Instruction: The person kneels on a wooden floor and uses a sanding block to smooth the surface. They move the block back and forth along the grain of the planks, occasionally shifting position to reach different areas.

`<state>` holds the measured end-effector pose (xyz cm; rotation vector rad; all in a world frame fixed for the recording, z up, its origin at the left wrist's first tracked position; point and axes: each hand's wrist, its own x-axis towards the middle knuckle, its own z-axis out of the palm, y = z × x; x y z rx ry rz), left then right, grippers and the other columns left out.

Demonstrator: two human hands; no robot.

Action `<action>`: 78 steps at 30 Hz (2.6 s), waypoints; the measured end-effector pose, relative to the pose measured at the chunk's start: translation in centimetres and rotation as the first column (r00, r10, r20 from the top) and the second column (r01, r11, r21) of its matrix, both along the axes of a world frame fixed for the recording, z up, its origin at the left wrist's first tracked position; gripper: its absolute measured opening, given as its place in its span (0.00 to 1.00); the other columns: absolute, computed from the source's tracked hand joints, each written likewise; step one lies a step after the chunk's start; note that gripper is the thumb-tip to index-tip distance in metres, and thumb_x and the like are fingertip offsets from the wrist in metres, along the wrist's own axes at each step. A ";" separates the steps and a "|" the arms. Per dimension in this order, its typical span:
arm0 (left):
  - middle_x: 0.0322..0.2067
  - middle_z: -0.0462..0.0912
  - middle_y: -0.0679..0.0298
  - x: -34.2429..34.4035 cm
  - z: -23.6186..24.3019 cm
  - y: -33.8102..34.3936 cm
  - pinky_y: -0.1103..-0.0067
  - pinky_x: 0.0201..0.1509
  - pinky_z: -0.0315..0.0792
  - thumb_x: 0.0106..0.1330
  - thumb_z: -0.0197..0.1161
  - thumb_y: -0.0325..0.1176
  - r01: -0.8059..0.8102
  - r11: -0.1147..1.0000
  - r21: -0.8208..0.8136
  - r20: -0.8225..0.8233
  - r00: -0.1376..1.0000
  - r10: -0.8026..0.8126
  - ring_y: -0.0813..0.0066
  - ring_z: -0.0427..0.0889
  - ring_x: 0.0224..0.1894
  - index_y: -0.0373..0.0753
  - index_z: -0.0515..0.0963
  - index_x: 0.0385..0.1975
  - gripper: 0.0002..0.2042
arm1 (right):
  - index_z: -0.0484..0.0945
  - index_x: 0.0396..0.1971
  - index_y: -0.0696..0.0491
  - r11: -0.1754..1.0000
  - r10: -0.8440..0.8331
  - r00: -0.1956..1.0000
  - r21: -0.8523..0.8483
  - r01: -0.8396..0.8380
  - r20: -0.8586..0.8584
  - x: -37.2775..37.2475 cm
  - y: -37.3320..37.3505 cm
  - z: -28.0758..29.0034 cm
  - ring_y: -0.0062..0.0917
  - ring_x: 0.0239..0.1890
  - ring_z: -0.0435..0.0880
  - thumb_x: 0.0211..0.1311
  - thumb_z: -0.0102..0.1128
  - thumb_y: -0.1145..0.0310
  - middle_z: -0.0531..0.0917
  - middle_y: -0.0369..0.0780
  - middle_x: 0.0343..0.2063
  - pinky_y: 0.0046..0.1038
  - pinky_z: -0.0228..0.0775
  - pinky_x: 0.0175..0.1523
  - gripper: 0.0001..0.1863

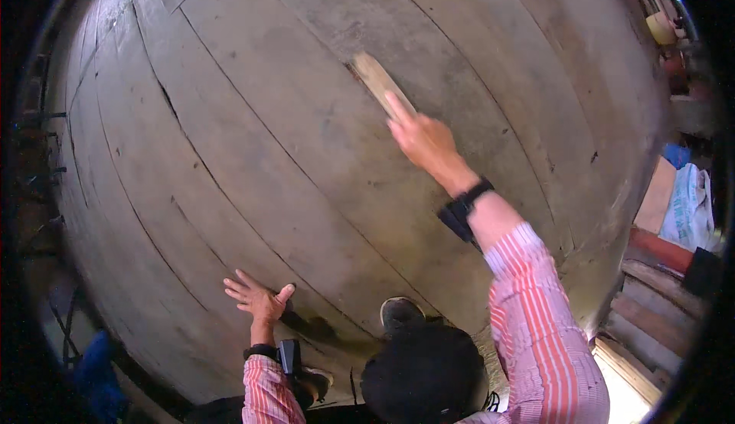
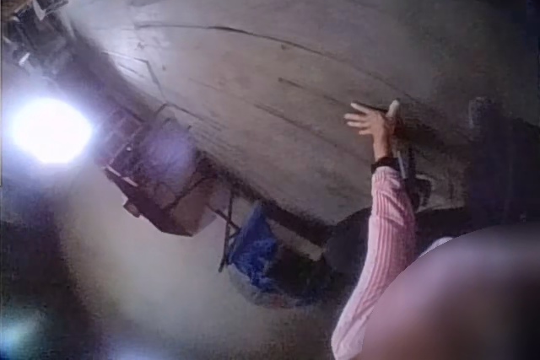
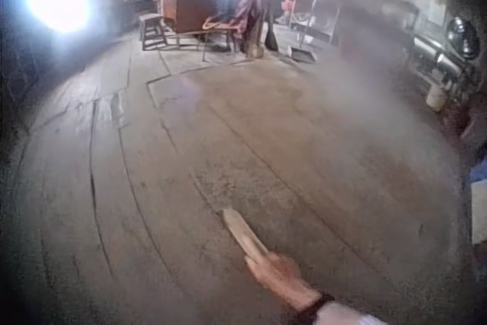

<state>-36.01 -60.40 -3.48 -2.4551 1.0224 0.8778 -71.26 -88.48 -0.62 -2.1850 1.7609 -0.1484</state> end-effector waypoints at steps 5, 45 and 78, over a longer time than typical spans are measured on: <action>0.66 0.20 0.43 0.2 -0.8 0.4 0.40 0.62 0.42 0.32 0.72 0.65 0.019 1.000 -0.018 0.053 0.998 -0.018 0.39 0.23 0.68 0.40 0.27 0.67 0.70 | 0.60 0.62 0.39 0.998 0.050 0.989 0.049 -0.044 -0.142 -6.0 9.5 2.0 0.43 0.19 0.79 0.60 0.55 0.56 0.78 0.48 0.18 0.41 0.73 0.24 0.30; 0.66 0.20 0.43 1.0 -1.0 0.9 0.39 0.61 0.40 0.27 0.68 0.72 0.000 0.997 -0.082 -0.017 1.000 -0.001 0.38 0.23 0.68 0.40 0.27 0.67 0.72 | 0.60 0.61 0.40 0.996 -0.065 0.997 0.059 0.068 -0.048 -7.6 8.7 0.3 0.46 0.20 0.79 0.61 0.53 0.58 0.79 0.50 0.18 0.44 0.72 0.25 0.28; 0.66 0.20 0.43 1.5 -1.8 1.6 0.38 0.60 0.42 0.30 0.68 0.70 0.014 0.997 -0.073 0.008 1.000 -0.013 0.38 0.25 0.68 0.42 0.27 0.67 0.71 | 0.56 0.64 0.39 0.994 -0.101 0.989 0.024 0.104 -0.110 -10.0 7.6 -0.1 0.45 0.18 0.78 0.61 0.51 0.55 0.78 0.48 0.16 0.44 0.71 0.23 0.30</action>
